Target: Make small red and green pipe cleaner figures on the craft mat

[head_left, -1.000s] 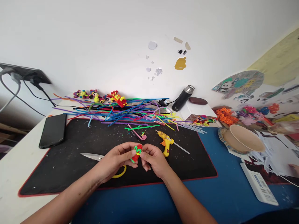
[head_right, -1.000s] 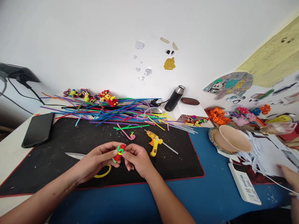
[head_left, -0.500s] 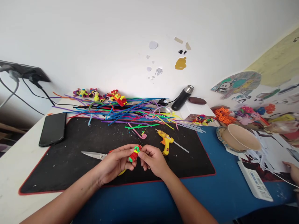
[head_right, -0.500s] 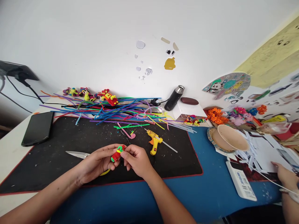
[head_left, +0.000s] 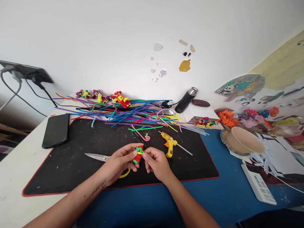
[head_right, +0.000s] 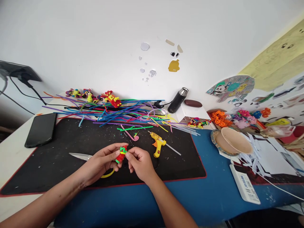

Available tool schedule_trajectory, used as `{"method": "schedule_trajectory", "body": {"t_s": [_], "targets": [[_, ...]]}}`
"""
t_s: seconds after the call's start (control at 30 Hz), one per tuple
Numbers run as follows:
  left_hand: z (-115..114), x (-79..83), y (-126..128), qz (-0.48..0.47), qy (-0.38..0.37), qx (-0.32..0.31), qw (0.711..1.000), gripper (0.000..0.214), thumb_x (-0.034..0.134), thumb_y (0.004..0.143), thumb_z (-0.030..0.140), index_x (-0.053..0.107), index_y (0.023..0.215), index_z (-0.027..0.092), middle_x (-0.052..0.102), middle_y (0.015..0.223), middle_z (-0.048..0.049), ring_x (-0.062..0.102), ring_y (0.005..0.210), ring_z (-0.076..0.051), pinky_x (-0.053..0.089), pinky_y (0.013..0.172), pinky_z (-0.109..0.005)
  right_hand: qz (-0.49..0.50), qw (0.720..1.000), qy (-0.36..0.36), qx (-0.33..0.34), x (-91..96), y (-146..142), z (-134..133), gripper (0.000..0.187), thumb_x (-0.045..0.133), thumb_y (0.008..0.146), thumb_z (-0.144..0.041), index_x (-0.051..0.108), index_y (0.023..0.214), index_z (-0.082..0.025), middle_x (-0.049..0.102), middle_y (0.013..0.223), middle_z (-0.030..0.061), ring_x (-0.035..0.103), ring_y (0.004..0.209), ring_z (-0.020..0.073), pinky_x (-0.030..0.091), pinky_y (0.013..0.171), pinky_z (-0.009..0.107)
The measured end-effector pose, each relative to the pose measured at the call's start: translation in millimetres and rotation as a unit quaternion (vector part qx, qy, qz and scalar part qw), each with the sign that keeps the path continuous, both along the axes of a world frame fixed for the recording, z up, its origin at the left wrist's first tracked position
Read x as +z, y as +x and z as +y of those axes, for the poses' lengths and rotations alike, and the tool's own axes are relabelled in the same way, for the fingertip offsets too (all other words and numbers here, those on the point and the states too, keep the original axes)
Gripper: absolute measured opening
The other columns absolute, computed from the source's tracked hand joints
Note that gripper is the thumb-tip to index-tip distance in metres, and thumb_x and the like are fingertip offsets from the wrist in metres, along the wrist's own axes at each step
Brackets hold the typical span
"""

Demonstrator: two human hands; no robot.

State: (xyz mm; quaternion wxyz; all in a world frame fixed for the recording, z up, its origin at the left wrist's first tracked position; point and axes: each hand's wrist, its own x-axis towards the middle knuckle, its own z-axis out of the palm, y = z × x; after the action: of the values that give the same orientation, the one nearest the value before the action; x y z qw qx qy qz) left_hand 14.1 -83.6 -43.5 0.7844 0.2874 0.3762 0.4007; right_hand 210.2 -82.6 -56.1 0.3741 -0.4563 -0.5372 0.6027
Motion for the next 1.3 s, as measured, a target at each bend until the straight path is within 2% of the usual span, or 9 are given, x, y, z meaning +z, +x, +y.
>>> {"method": "schedule_trajectory", "body": {"t_s": [0.17,0.33,0.57,0.83,1.13,1.3], "targets": [[-1,1.5,2,-0.001,0.013,0.001,1.0,0.045,0.087,0.081,0.035,0.076,0.121,0.019,0.069,0.094,-0.0058,0.068,0.071,-0.015,0.06,0.061,-0.025,0.033,0.999,-0.001,-0.023,-2.6,-3,-4,0.039,0.069,0.092,-0.055,0.061,0.079,-0.019,0.053,0.047,-0.0077,0.045,0.036,0.0075,0.032,0.04,0.019],[-4,5.1,1,-0.021,-0.003,-0.005,1.0,0.046,0.09,0.077,0.036,0.077,0.118,0.018,0.072,0.093,-0.0067,0.069,0.068,-0.015,0.059,0.06,-0.025,0.064,0.998,-0.029,-0.004,-0.8,-4,-5,0.04,0.072,0.09,-0.056,0.062,0.081,-0.019,0.057,0.05,-0.0062,0.047,0.036,0.0079,0.031,0.037,0.019],[-4,6.9,-3,-0.01,-0.002,-0.037,0.999,0.047,0.09,0.077,0.038,0.078,0.118,0.017,0.076,0.094,-0.0096,0.071,0.067,-0.016,0.06,0.063,-0.027,0.07,0.997,-0.045,-0.002,-1.6,-3,-6,0.043,0.075,0.087,-0.059,0.059,0.081,-0.019,0.06,0.053,-0.0058,0.05,0.037,0.0079,0.031,0.036,0.018],[0,11.2,-5,-0.013,0.006,-0.073,0.997,0.049,0.09,0.077,0.04,0.079,0.117,0.014,0.077,0.087,-0.0108,0.071,0.067,-0.018,0.059,0.062,-0.028,0.087,0.995,-0.057,-0.005,-4.2,-2,-7,0.045,0.078,0.082,-0.06,0.061,0.089,-0.019,0.06,0.054,-0.007,0.048,0.035,0.0071,0.028,0.035,0.017],[4,11.7,-7,-0.035,-0.021,-0.049,0.998,0.048,0.091,0.076,0.034,0.08,0.118,0.015,0.074,0.077,-0.0085,0.07,0.064,-0.017,0.054,0.056,-0.023,0.078,0.995,-0.05,-0.024,-2.0,-11,-2,0.046,0.077,0.083,-0.061,0.059,0.083,-0.019,0.058,0.048,-0.0068,0.046,0.033,0.0076,0.029,0.035,0.018],[3,10.1,-3,-0.024,-0.01,-0.006,1.0,0.048,0.091,0.076,0.035,0.079,0.118,0.015,0.076,0.087,-0.01,0.069,0.065,-0.016,0.056,0.06,-0.025,0.075,0.994,-0.026,-0.069,-4.8,-17,-4,0.048,0.074,0.085,-0.064,0.056,0.077,-0.02,0.054,0.045,-0.0076,0.042,0.032,0.0064,0.029,0.036,0.018]]}}
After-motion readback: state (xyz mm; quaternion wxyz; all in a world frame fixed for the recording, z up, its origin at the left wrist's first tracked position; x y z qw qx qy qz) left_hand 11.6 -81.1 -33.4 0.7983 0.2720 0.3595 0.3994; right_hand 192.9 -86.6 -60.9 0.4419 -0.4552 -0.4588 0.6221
